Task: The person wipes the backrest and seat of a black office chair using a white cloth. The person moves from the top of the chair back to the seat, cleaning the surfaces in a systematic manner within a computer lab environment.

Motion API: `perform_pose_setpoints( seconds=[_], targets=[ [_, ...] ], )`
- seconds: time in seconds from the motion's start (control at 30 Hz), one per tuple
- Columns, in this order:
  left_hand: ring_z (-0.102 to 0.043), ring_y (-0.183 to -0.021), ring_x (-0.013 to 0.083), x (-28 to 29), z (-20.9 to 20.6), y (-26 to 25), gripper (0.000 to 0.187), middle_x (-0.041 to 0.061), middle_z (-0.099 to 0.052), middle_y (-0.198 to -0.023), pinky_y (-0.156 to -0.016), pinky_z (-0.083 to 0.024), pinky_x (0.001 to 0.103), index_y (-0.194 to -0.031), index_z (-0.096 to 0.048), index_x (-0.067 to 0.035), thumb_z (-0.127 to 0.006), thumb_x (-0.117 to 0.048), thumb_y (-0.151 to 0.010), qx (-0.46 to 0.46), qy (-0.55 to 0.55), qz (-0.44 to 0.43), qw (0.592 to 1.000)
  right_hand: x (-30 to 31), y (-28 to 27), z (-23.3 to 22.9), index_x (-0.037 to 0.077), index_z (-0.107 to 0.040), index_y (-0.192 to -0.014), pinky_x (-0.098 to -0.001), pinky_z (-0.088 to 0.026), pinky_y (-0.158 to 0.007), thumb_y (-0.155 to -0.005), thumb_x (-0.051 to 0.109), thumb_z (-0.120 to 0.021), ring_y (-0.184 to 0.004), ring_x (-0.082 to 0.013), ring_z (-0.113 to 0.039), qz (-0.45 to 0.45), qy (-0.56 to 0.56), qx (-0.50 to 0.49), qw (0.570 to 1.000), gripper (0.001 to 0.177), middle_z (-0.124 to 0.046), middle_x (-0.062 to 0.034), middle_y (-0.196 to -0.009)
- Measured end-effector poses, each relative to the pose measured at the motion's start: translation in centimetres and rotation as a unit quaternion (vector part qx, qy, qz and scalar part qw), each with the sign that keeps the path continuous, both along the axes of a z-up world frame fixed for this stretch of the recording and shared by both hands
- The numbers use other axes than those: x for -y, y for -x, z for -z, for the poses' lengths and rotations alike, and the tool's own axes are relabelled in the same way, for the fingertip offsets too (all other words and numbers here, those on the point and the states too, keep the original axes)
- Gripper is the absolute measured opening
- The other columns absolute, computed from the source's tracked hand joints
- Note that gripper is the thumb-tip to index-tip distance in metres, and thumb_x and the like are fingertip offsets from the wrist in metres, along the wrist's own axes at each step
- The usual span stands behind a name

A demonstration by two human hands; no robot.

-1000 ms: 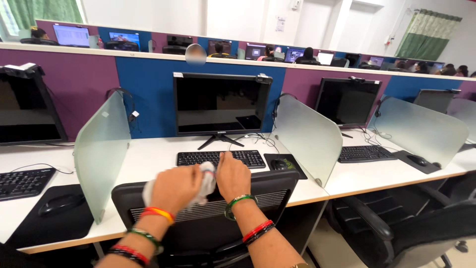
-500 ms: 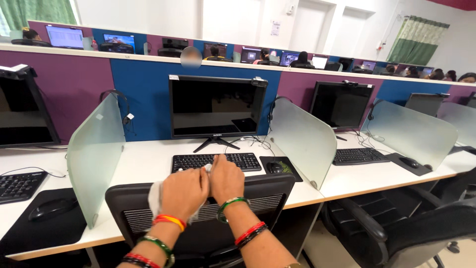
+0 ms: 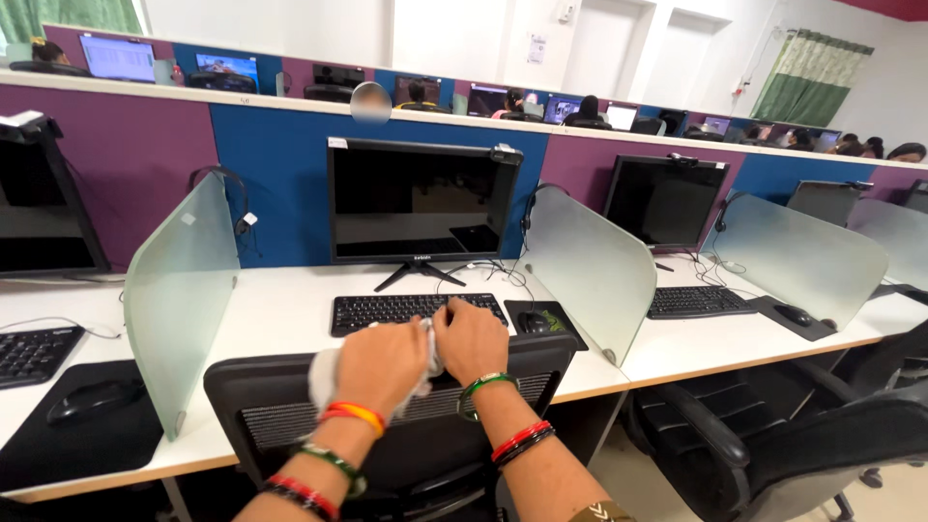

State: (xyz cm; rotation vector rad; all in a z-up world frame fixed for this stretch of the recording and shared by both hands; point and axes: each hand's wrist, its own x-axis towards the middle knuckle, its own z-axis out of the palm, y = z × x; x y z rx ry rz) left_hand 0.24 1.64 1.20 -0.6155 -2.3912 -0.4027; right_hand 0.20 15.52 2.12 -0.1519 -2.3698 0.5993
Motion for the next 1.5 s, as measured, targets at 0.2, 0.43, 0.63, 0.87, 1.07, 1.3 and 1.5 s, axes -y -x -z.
perform_pose_setpoints(
  seconds=[0.2, 0.43, 0.63, 0.87, 1.07, 1.3, 1.5],
  targets=[
    [-0.07, -0.059, 0.0343, 1.0, 0.2, -0.3, 0.054, 0.013, -0.072, -0.067, -0.056, -0.055, 0.046, -0.063, -0.071, -0.007, -0.045, -0.036, -0.1, 0.011, -0.032, 0.018, 0.999, -0.3, -0.1, 0.0, 0.006, -0.076, -0.087, -0.0506, -0.057, -0.075, -0.091, 0.031, -0.059, -0.076, -0.0426, -0.07, 0.003, -0.009, -0.01, 1.0, 0.03, -0.072, -0.021, -0.077],
    [-0.069, -0.061, 0.0369, 9.2, 0.9, 0.5, 0.044, 0.015, -0.072, -0.069, -0.057, -0.055, 0.047, -0.071, -0.075, -0.008, -0.05, -0.033, -0.096, -0.02, -0.084, -0.073, 0.994, 0.6, -0.6, 0.3, 0.006, -0.073, -0.081, -0.0521, -0.056, -0.073, -0.092, 0.03, -0.058, -0.073, -0.0434, -0.07, -0.002, -0.007, -0.027, 1.0, 0.031, -0.071, -0.0202, -0.074],
    [-0.069, -0.059, 0.0363, 4.8, 1.1, 0.3, 0.044, 0.015, -0.071, -0.065, -0.059, -0.055, 0.047, -0.063, -0.073, -0.008, -0.053, -0.033, -0.094, -0.061, -0.087, -0.045, 0.993, 1.9, -0.5, 0.4, 0.006, -0.073, -0.081, -0.0523, -0.056, -0.07, -0.095, 0.031, -0.055, -0.072, -0.0425, -0.07, 0.009, -0.009, -0.035, 0.999, 0.034, -0.073, -0.0184, -0.075],
    [-0.068, -0.058, 0.0332, 1.6, 0.1, 0.0, 0.044, 0.013, -0.071, -0.065, -0.058, -0.054, 0.046, -0.061, -0.069, -0.007, -0.051, -0.028, -0.095, -0.081, -0.077, 0.041, 0.993, 0.6, -0.1, 0.4, 0.005, -0.074, -0.085, -0.0506, -0.057, -0.07, -0.098, 0.033, -0.054, -0.072, -0.0428, -0.07, -0.024, -0.008, -0.032, 0.999, 0.037, -0.072, -0.0208, -0.075],
    [-0.068, -0.058, 0.0349, 3.1, -0.4, 0.0, 0.047, 0.013, -0.071, -0.064, -0.057, -0.054, 0.047, -0.059, -0.07, -0.007, -0.049, -0.029, -0.096, -0.04, -0.065, -0.007, 0.997, -3.1, -1.0, 0.0, 0.007, -0.075, -0.087, -0.0505, -0.057, -0.072, -0.098, 0.035, -0.052, -0.076, -0.0435, -0.071, 0.025, 0.025, -0.006, 0.999, 0.037, -0.073, -0.0205, -0.077],
    [-0.069, -0.056, 0.0337, -2.5, 0.0, -0.3, 0.049, 0.014, -0.07, -0.061, -0.059, -0.056, 0.045, -0.057, -0.07, -0.007, -0.051, -0.028, -0.097, -0.047, -0.044, 0.037, 0.997, -3.3, -0.1, 0.8, 0.009, -0.075, -0.088, -0.0534, -0.056, -0.074, -0.1, 0.04, -0.049, -0.08, -0.0456, -0.069, 0.028, 0.015, 0.003, 0.999, 0.043, -0.072, -0.0215, -0.08],
    [-0.069, -0.055, 0.0336, -2.0, 0.3, 0.0, 0.047, 0.014, -0.07, -0.06, -0.057, -0.055, 0.044, -0.057, -0.07, -0.008, -0.053, -0.028, -0.095, -0.067, -0.042, 0.039, 0.996, -7.9, -0.6, 0.3, 0.012, -0.076, -0.087, -0.0502, -0.056, -0.084, -0.1, 0.044, -0.04, -0.084, -0.0387, -0.075, 0.065, 0.101, 0.087, 0.989, 0.05, -0.078, -0.0163, -0.079]
  ],
)
